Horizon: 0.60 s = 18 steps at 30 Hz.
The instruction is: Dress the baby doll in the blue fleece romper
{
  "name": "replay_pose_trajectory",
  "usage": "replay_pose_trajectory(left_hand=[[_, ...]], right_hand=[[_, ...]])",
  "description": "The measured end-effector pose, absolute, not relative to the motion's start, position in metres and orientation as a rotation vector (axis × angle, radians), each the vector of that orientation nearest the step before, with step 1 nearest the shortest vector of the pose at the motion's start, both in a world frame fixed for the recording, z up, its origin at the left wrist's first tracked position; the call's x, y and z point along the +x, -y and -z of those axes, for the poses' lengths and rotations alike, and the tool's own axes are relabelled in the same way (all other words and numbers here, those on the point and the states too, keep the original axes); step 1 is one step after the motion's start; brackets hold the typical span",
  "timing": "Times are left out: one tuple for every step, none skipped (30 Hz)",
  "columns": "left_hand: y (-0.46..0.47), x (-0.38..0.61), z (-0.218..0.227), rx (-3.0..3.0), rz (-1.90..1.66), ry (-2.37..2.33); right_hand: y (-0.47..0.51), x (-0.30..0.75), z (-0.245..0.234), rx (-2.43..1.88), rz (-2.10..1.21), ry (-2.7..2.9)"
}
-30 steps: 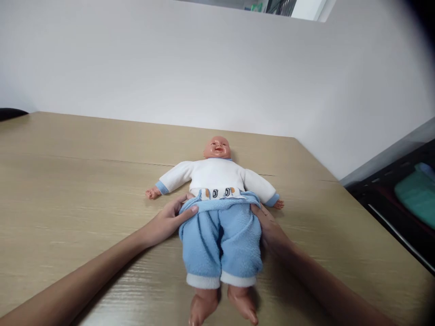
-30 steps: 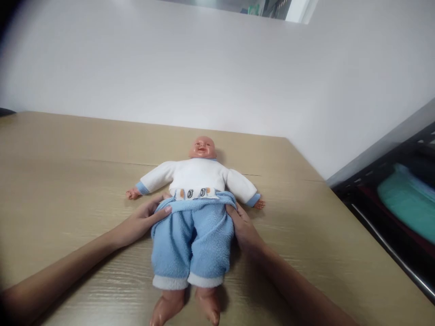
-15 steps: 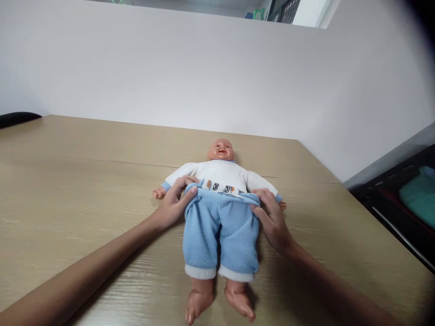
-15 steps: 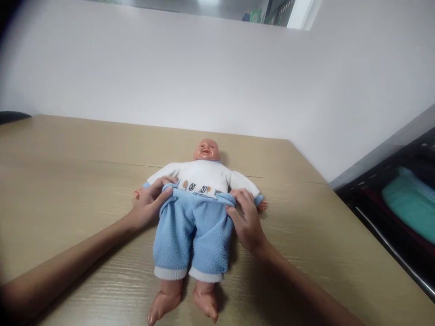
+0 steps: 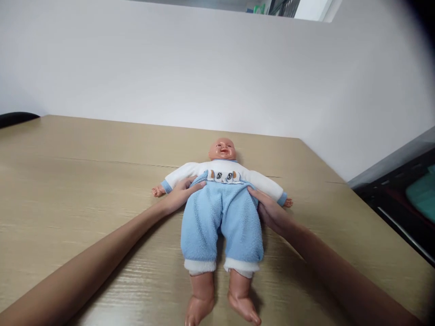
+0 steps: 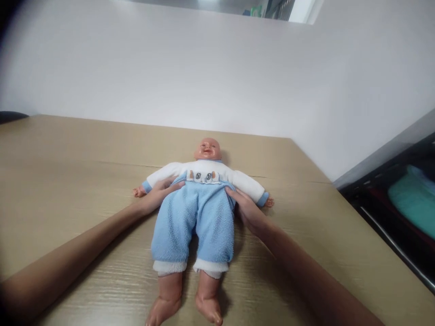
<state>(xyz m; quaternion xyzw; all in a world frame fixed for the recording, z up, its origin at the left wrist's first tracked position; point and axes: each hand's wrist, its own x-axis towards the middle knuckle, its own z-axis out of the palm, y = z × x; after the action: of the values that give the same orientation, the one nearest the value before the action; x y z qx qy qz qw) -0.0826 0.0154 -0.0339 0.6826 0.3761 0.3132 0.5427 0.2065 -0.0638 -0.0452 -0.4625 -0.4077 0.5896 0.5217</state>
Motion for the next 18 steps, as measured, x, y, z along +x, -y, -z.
replay_pose_trajectory(left_hand=[[-0.016,-0.082,0.034,1.568,-0.745,-0.865],[-0.017,-0.084,0.035,1.528,-0.755,-0.850],[-0.018,-0.086,0.035,1.513,-0.767,-0.853],[-0.020,-0.091,0.035,1.530,-0.775,-0.872],[-0.022,-0.097,0.034,1.575,-0.768,-0.895],[-0.025,-0.104,0.034,1.637,-0.740,-0.914],[-0.027,-0.112,0.033,1.703,-0.690,-0.915],[-0.030,-0.121,0.032,1.764,-0.626,-0.891],[-0.032,-0.128,0.031,1.817,-0.565,-0.850],[-0.034,-0.134,0.030,1.861,-0.520,-0.808],[-0.035,-0.138,0.030,1.894,-0.498,-0.774],[-0.036,-0.140,0.030,1.915,-0.498,-0.749],[-0.036,-0.141,0.029,1.924,-0.509,-0.731],[-0.035,-0.140,0.029,1.916,-0.523,-0.718],[-0.033,-0.138,0.028,1.891,-0.537,-0.707],[-0.032,-0.136,0.028,1.854,-0.554,-0.701],[-0.030,-0.134,0.028,1.811,-0.571,-0.699],[-0.028,-0.132,0.028,1.765,-0.590,-0.701]], right_hand=[[0.065,0.204,0.044,-1.062,-1.447,0.919],[0.065,0.203,0.043,-1.029,-1.462,0.873],[0.065,0.203,0.042,-1.009,-1.466,0.854],[0.065,0.205,0.042,-0.996,-1.476,0.867],[0.064,0.209,0.042,-0.990,-1.493,0.913],[0.063,0.215,0.042,-0.994,-1.517,1.005],[0.063,0.223,0.042,-1.009,-1.533,1.137],[0.063,0.232,0.042,-1.027,-1.534,1.286],[0.063,0.241,0.043,-1.041,-1.519,1.432],[0.064,0.249,0.043,-1.048,-1.489,1.553],[0.065,0.255,0.043,-1.051,-1.455,1.642],[0.067,0.260,0.043,-1.059,-1.414,1.708],[0.068,0.261,0.043,-1.068,-1.366,1.746],[0.070,0.261,0.042,-1.077,-1.323,1.765],[0.071,0.259,0.042,-1.073,-1.298,1.764],[0.072,0.256,0.043,-1.051,-1.304,1.732],[0.073,0.252,0.043,-1.016,-1.347,1.681],[0.074,0.247,0.044,-0.981,-1.405,1.612]])
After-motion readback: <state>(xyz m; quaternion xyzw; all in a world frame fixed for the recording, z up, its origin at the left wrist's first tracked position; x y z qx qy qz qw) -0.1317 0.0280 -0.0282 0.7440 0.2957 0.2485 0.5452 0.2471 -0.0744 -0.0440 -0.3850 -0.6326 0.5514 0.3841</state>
